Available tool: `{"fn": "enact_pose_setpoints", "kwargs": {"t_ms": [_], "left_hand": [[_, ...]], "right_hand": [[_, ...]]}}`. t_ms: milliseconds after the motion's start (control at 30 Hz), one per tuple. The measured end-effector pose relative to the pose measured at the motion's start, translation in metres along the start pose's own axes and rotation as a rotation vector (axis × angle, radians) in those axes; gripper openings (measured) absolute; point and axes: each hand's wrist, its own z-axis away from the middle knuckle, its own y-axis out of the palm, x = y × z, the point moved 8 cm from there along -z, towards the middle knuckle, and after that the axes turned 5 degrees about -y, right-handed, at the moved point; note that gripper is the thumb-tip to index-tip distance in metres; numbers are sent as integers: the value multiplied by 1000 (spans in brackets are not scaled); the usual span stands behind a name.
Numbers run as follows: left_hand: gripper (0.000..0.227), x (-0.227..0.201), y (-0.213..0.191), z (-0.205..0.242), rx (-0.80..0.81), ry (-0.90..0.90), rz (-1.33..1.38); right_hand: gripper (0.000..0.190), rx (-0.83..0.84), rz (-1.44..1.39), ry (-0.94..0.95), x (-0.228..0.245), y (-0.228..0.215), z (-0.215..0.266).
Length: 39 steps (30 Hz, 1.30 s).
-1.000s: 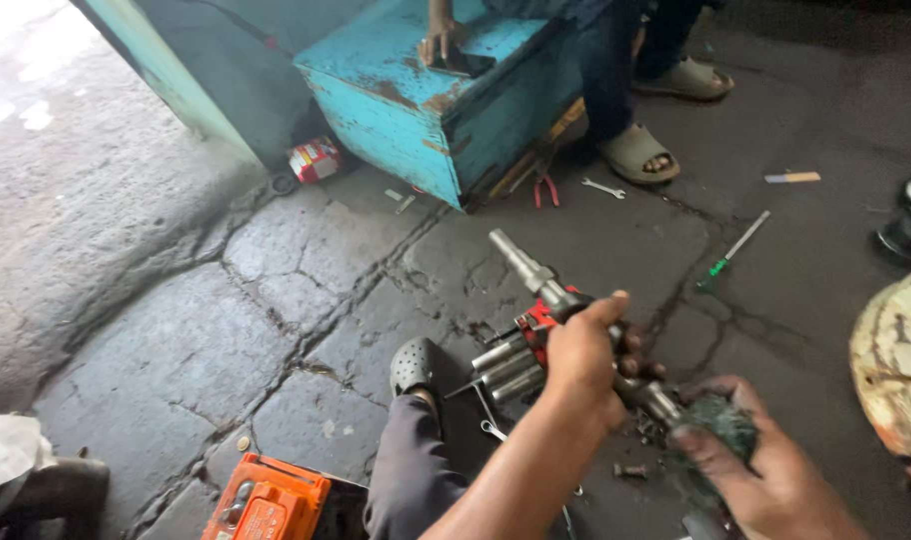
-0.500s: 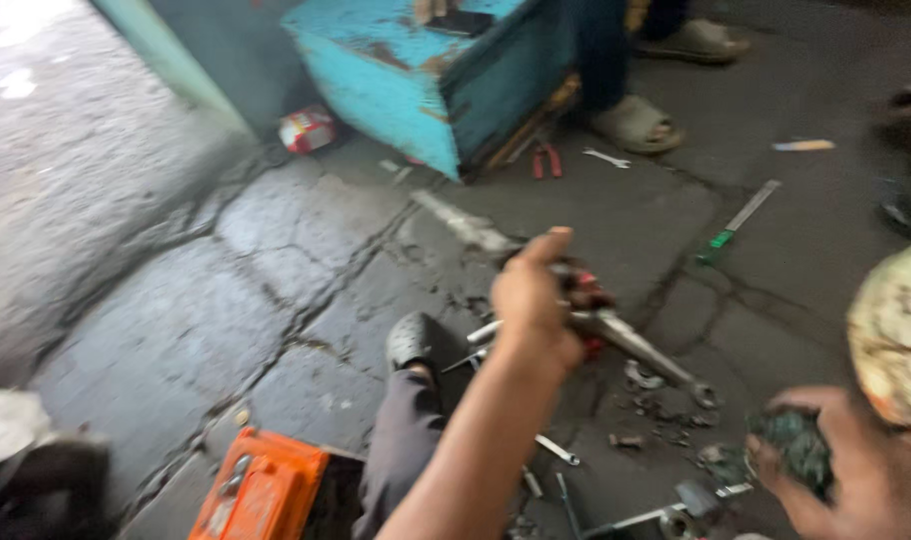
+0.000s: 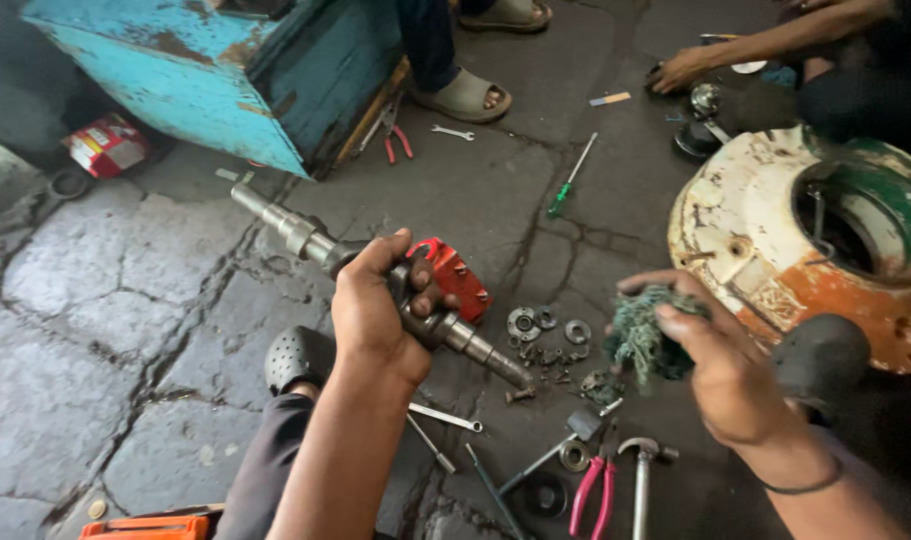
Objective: The person cleans a cylindrical metal shaft with a rag, then uses a metal file to smooth the surface of the shaft while seated on the floor. The person rotates the shaft and files different sections repeatedly.
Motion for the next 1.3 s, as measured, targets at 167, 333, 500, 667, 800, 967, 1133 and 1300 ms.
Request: {"fn": "enact_pose_setpoints", "kwargs": {"t_ms": [167, 333, 500, 667, 800, 967, 1133, 1300], "left_hand": [[17, 7, 7, 2, 68, 3, -53], [16, 14, 26, 5, 220, 32, -39], [5, 31, 19, 0, 74, -63, 30], [14, 43, 15, -14, 79, -25, 58], [12, 44, 13, -21, 127, 25, 21], [13, 39, 24, -12, 307, -20, 67], [9, 37, 31, -2, 383, -52, 180], [11, 36, 36, 3, 459, -92, 235]], "right_hand": [[46, 5, 233, -144, 1, 4, -6], [49, -51, -235, -29, -11, 22, -13], [51, 32, 11, -130, 14, 70, -14], [66, 132, 770, -636, 45, 126, 3], [50, 269, 486, -394, 16, 121, -10], [31, 289, -465, 380, -44, 114, -3], [39, 214, -725, 652, -70, 110, 8], [24, -129, -318, 437, -78, 56, -17]]}}
